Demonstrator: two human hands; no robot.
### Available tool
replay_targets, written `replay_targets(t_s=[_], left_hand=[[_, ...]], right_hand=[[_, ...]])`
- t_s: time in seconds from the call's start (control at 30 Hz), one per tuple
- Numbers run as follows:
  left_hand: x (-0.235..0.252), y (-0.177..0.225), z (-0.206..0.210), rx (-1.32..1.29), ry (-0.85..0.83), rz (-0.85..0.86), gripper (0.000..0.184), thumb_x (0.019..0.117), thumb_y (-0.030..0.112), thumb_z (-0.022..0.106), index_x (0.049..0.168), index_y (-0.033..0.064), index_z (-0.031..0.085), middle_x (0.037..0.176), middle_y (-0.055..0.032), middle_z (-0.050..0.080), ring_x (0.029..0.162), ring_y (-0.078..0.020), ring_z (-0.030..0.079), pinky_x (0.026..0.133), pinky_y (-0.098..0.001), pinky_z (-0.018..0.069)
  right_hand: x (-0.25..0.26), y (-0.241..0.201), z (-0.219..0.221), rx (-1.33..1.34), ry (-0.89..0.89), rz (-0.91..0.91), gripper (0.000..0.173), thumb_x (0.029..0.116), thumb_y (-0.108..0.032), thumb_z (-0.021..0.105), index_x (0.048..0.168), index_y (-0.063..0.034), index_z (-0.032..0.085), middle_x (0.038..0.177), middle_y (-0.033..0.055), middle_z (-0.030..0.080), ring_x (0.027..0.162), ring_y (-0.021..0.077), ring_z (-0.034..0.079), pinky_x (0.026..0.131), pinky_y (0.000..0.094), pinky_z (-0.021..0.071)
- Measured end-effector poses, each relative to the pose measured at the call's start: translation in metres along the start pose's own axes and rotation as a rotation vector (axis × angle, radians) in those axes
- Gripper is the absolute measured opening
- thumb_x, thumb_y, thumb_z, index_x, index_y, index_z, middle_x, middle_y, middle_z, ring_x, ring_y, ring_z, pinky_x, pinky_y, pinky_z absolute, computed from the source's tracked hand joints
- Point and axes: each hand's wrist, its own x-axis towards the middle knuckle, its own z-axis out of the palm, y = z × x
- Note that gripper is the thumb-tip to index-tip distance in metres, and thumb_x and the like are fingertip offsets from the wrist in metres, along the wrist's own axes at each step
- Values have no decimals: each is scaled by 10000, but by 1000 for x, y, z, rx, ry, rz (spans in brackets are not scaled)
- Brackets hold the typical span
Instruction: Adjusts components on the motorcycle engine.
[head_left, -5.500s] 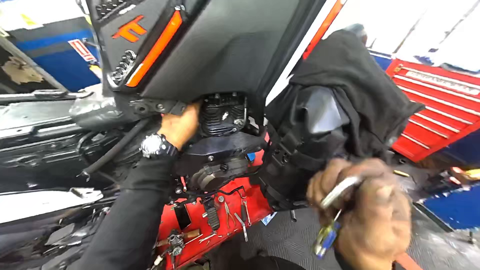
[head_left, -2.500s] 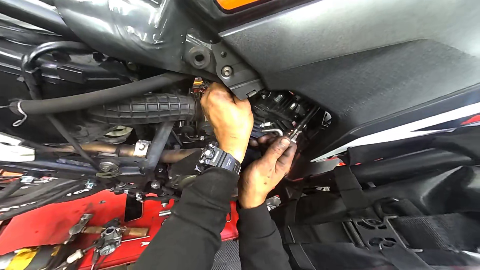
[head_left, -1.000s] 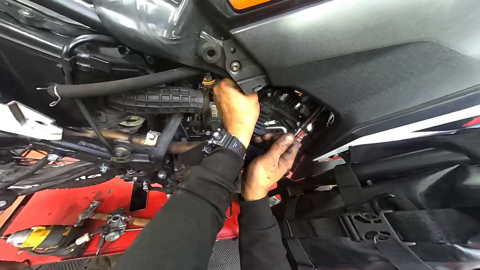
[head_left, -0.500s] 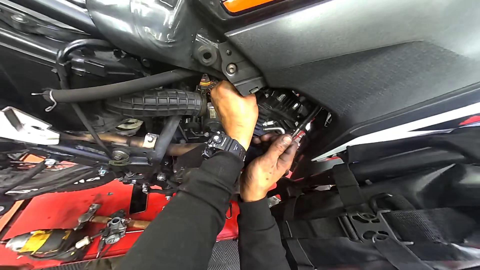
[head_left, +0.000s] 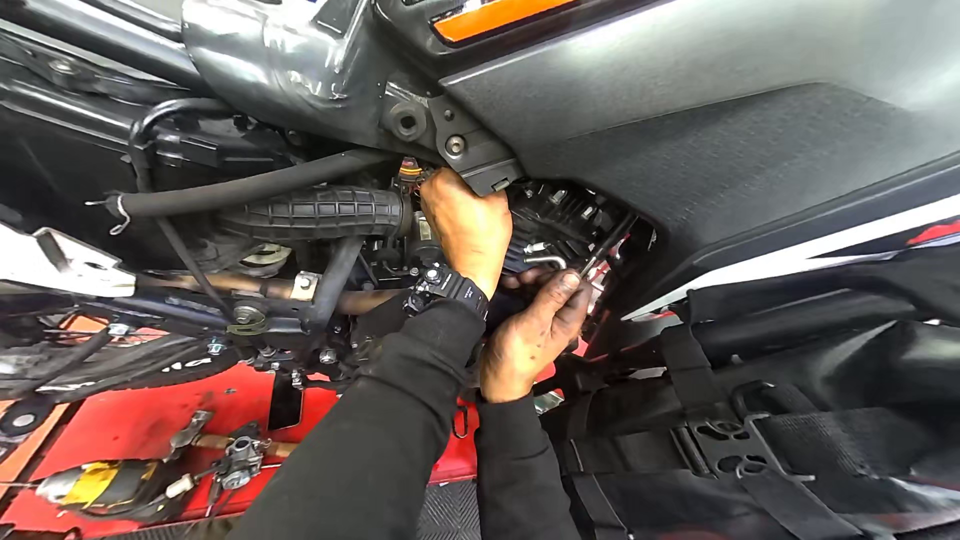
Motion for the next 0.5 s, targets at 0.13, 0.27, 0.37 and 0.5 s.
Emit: replay_targets(t_s=[0.13,0.27,0.37,0.5], left_hand=[[0,-1,0,-36,5,19,163,727,96,724,872,50,666,781,-54,687,722,-142,693,694,-370,583],[0,-1,1,-48,11,23,150,741,89,722,877,50,672,785,-54,689,721,-141,690,692,-367,580],[0,-1,0,-39,-3,-1,162,735,87,723,883,59,663,785,-45,681,715,-137,683,690,-365,580],[0,-1,0,-25,-7,5,159,740,95,721,885,57,667,782,-45,681,710,-143,684,690,-372,581]], right_hand=[[-5,-4,-3,-34,-30,1,296,1133,-334,363,1103,-142,587,913,-3,644,823,117,678,749,295,608],[-5,-4,-2,-33,-21,1,293,1132,-326,373,1103,-135,593,913,3,648,823,128,682,756,312,614],[1,0,0,-7,2,-11,285,1132,-287,381,1061,-108,591,857,19,632,767,156,672,730,347,618],[0,0,1,-7,-1,-14,291,1134,-287,368,1078,-108,590,855,23,631,770,163,674,736,353,618]])
